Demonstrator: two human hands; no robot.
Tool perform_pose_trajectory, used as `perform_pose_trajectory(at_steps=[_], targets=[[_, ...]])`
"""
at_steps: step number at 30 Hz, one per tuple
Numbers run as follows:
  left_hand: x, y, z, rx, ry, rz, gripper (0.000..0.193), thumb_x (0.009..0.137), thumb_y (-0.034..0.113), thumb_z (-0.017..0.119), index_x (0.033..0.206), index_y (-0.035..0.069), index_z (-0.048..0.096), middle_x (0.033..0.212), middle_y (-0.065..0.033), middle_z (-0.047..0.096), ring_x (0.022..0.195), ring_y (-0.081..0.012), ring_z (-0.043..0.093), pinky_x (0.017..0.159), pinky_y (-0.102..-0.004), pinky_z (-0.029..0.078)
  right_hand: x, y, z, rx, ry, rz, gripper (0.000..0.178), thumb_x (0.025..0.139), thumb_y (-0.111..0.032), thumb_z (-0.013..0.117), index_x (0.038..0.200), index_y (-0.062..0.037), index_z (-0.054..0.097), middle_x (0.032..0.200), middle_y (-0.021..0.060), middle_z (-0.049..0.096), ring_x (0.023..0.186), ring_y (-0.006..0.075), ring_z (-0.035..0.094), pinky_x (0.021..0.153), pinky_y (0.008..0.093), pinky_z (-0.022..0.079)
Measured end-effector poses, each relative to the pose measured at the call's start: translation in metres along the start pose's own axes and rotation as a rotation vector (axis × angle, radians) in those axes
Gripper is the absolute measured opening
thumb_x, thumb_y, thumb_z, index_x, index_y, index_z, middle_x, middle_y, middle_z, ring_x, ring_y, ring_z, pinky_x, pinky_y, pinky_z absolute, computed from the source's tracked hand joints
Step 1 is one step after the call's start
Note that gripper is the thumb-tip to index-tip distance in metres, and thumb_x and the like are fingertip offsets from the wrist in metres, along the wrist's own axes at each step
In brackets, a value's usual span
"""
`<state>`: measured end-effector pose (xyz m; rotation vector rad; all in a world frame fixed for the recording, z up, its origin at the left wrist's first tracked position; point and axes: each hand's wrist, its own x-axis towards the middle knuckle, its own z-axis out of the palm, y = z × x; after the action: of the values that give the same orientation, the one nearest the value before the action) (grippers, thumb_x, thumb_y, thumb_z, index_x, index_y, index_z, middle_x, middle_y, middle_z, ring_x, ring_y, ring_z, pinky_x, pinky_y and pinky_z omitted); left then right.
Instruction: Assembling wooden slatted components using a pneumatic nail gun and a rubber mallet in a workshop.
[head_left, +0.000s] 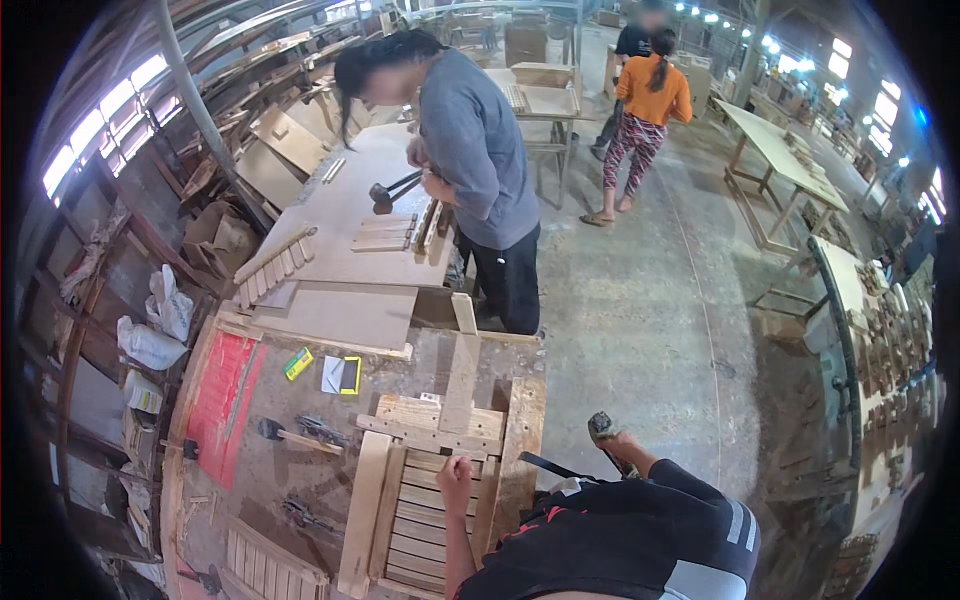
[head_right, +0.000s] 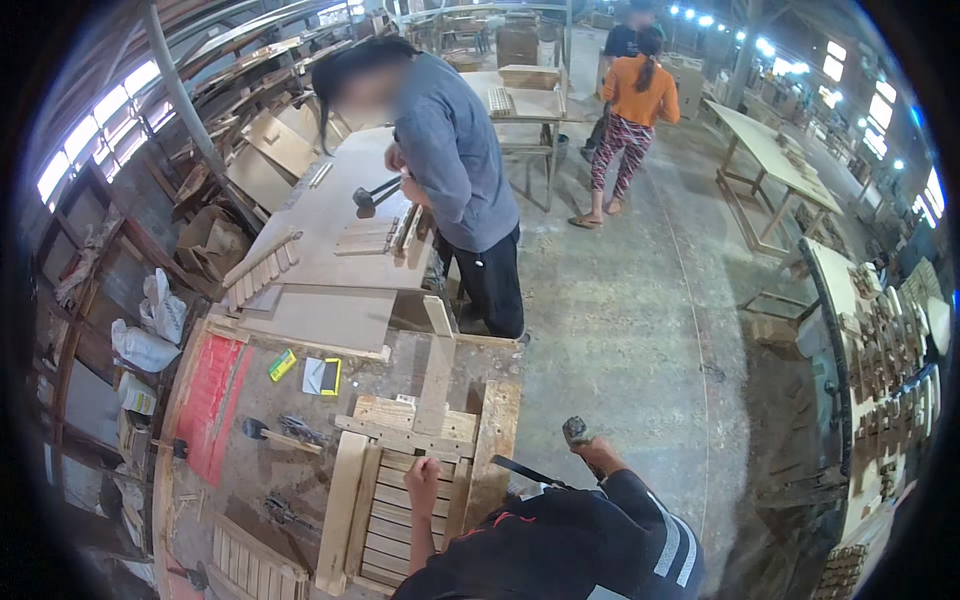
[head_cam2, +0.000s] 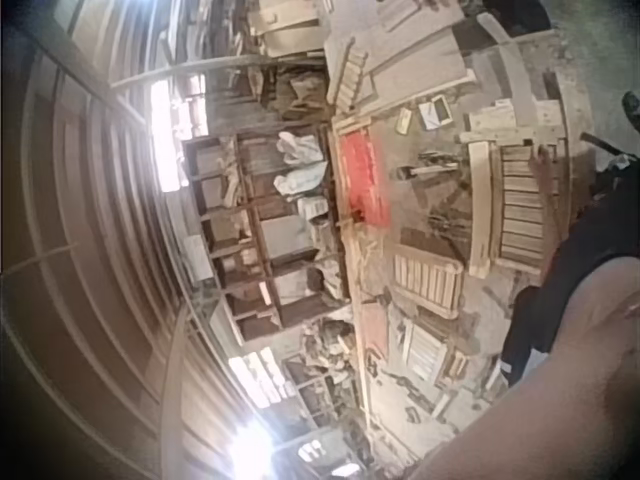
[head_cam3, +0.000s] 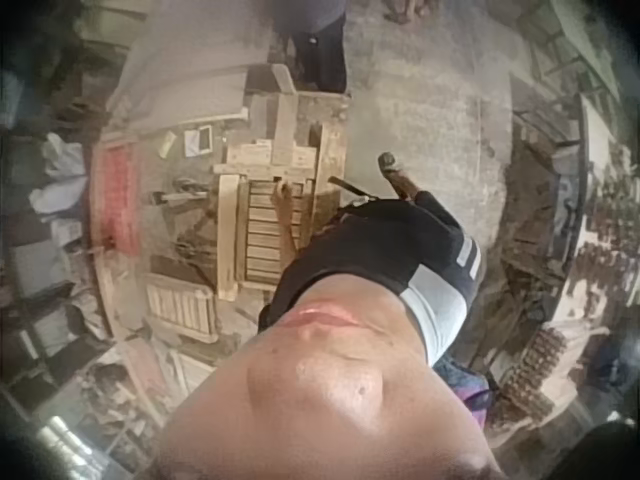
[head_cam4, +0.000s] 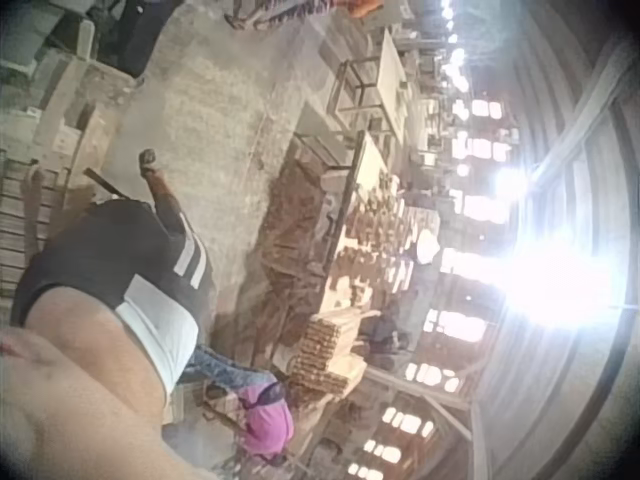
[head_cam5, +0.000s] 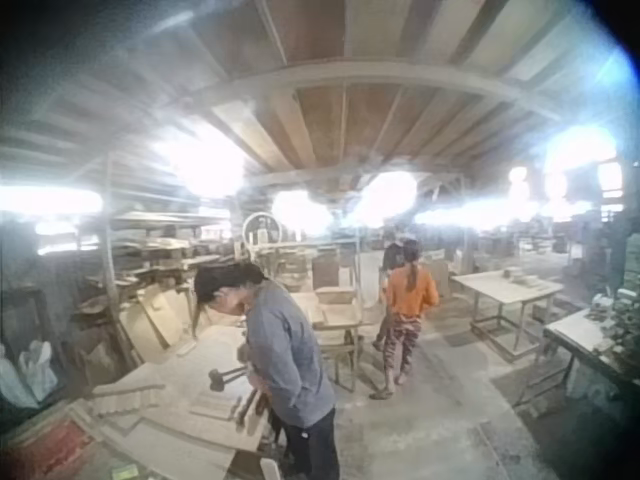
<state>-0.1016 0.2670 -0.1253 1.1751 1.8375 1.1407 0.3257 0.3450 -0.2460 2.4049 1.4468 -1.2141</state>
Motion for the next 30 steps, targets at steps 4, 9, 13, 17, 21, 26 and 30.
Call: perform_pose_trajectory(at_steps=[4, 9, 13, 17, 21, 26, 30], targets=[[0.001, -0.001, -0.002, -0.038, 0.024, 0.071, 0.022, 0.093, 0.021, 0.059, 0.092, 0.000, 0.066, 0.069, -0.0070, 0.065, 0.064, -0.0138, 0.061, 0.060, -0.0288, 0.048, 0.013, 0.007, 0.016, 0.036, -0.089, 0.030, 0.067, 0.065, -0.055, 0.078, 0.100, 0.0019, 0.071, 0.098, 0.0232, 0.070, 0.095, 0.0353, 0.068, 0.078, 0.0426, 0.054], [-0.010, -0.033, -0.017, -0.054, 0.066, 0.048, 0.022, 0.093, 0.020, 0.058, 0.091, -0.001, 0.066, 0.070, -0.0061, 0.065, 0.064, -0.0129, 0.061, 0.061, -0.0275, 0.048, -0.010, -0.012, 0.021, -0.004, -0.023, -0.037, 0.055, 0.069, -0.046, 0.079, 0.094, 0.0026, 0.071, 0.086, 0.0190, 0.071, 0.082, 0.0309, 0.070, 0.069, 0.0414, 0.054], [-0.007, -0.034, -0.032, -0.016, 0.048, -0.076, 0.024, 0.094, 0.021, 0.059, 0.095, -0.002, 0.065, 0.071, -0.0090, 0.068, 0.065, -0.0137, 0.064, 0.061, -0.0276, 0.050, -0.021, -0.019, 0.011, 0.078, -0.099, 0.031, 0.051, 0.070, -0.041, 0.079, 0.094, 0.0025, 0.071, 0.087, 0.0186, 0.071, 0.083, 0.0299, 0.070, 0.070, 0.0404, 0.054], [0.001, -0.052, -0.047, 0.012, 0.045, -0.072, 0.024, 0.094, 0.021, 0.059, 0.096, -0.002, 0.065, 0.070, -0.0088, 0.067, 0.064, -0.0139, 0.064, 0.061, -0.0278, 0.050, -0.029, -0.038, 0.010, 0.018, -0.050, 0.055, 0.049, 0.068, -0.040, 0.079, 0.094, 0.0006, 0.072, 0.089, 0.0159, 0.072, 0.085, 0.0282, 0.070, 0.073, 0.0389, 0.054], [0.023, -0.083, -0.064, -0.005, 0.087, -0.073, 0.024, 0.094, 0.021, 0.057, 0.095, -0.001, 0.066, 0.070, -0.0065, 0.065, 0.063, -0.0131, 0.061, 0.061, -0.0282, 0.049, -0.020, -0.059, 0.010, -0.031, -0.111, 0.057, 0.056, 0.066, -0.047, 0.078, 0.096, 0.0000, 0.072, 0.090, 0.0172, 0.072, 0.087, 0.0290, 0.070, 0.076, 0.0399, 0.054], [0.051, -0.065, -0.090, -0.050, 0.166, -0.107, 0.023, 0.094, 0.021, 0.057, 0.093, 0.000, 0.066, 0.071, -0.0054, 0.064, 0.065, -0.0129, 0.060, 0.063, -0.0287, 0.048, -0.001, -0.073, 0.018, -0.159, -0.103, -0.023, 0.063, 0.065, -0.053, 0.077, 0.099, -0.0008, 0.073, 0.095, 0.0191, 0.072, 0.090, 0.0327, 0.070, 0.078, 0.0409, 0.054], [0.067, -0.067, -0.106, -0.054, 0.225, -0.107, 0.021, 0.094, 0.020, 0.056, 0.092, 0.001, 0.065, 0.070, -0.0053, 0.064, 0.065, -0.0140, 0.060, 0.062, -0.0295, 0.048, 0.007, -0.093, 0.014, -0.310, -0.165, -0.044, 0.066, 0.063, -0.054, 0.078, 0.102, -0.0012, 0.072, 0.099, 0.0210, 0.071, 0.094, 0.0350, 0.069, 0.080, 0.0430, 0.054]])
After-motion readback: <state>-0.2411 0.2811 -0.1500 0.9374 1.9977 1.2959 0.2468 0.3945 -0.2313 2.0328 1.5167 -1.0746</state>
